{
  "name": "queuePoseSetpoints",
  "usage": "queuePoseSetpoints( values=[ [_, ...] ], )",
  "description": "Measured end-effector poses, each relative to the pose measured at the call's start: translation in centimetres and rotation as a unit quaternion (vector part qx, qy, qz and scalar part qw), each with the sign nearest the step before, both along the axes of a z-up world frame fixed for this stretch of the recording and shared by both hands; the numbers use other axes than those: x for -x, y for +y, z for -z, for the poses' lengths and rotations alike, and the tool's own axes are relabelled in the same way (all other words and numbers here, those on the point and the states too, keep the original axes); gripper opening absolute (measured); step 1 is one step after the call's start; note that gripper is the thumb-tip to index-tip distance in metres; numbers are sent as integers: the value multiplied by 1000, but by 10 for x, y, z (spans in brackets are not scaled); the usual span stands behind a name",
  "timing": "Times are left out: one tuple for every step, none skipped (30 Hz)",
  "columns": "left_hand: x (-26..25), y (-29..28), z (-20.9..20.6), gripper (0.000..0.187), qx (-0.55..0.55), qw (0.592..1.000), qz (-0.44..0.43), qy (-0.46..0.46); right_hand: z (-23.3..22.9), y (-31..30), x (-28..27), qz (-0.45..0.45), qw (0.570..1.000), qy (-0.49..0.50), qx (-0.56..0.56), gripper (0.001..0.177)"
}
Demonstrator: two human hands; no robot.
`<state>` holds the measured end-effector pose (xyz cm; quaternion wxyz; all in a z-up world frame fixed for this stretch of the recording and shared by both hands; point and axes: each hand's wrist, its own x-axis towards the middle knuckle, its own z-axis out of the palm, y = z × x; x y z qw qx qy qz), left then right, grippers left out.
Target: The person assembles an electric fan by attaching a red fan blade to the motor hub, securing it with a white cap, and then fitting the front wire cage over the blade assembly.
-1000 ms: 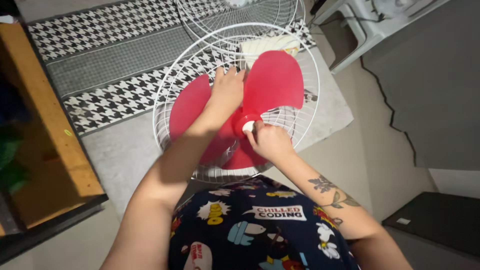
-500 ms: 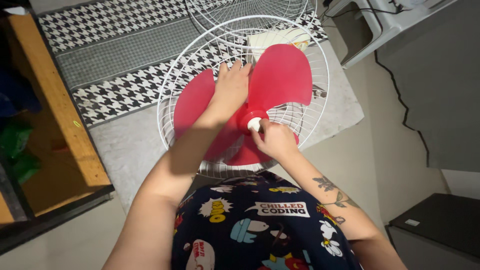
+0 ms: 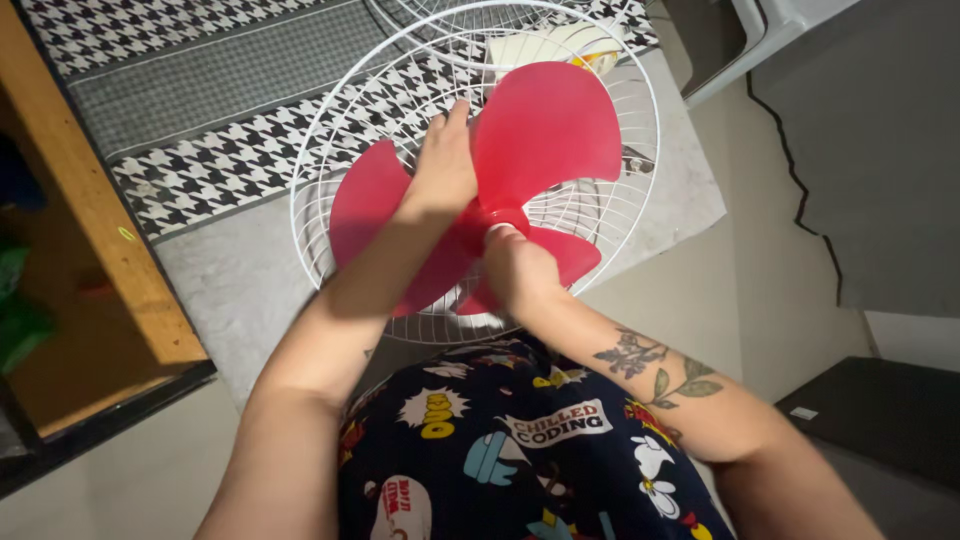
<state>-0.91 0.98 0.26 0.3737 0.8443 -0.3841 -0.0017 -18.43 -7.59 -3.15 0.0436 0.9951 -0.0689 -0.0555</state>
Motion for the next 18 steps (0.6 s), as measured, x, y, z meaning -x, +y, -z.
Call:
queuePoseSetpoints(
  values=[
    [0,6,-2,38,56,996,-15,63,4,3,0,-24,998,-4,52,15],
    [0,10,-3,38,93,990,-20,108,7,5,1,-44,994,-8,104,15],
    [-2,13,-5,38,83,991,4,101,9,6,2,-65,986,-12,154,15],
    [-4,17,-6,37,74,992,28,96,10,8,2,-85,975,-18,203,16],
    [-9,17,-8,37,62,993,56,85,9,7,0,-104,962,-25,250,16],
    [-12,17,-9,37,44,993,78,73,6,4,-1,-119,958,-26,259,16],
    [-15,17,-9,36,29,993,100,61,3,3,-2,-136,953,-26,268,17],
    [-18,15,-9,36,8,992,114,48,-1,1,-2,-152,950,-28,273,17],
    [-18,13,-8,36,-11,992,122,36,-5,-4,-2,-159,960,-19,228,17],
    [-19,9,-6,36,-33,991,129,21,-10,-10,-2,-166,972,-10,168,18],
    [-21,8,-6,35,-30,992,119,14,-16,-17,-6,-173,979,4,108,18],
    [-21,7,-6,35,-14,995,101,7,-22,-22,-7,-165,984,13,61,19],
    [-20,7,-5,35,8,996,84,3,-28,-27,-7,-150,988,19,15,19],
    [-18,8,-4,37,71,996,49,10,-33,-30,-5,-140,990,26,-21,19],
    [-18,10,-4,37,70,995,49,-50,-37,-32,-4,-146,989,-5,3,20],
    [-20,13,-4,37,69,990,48,-110,-40,-31,-4,-146,988,-37,37,20],
    [-19,16,-3,37,67,983,45,-167,-42,-29,1,-149,984,-71,73,14],
    [-18,17,-1,36,72,991,49,-104,-45,-30,2,-133,987,-77,42,14]
  ],
)
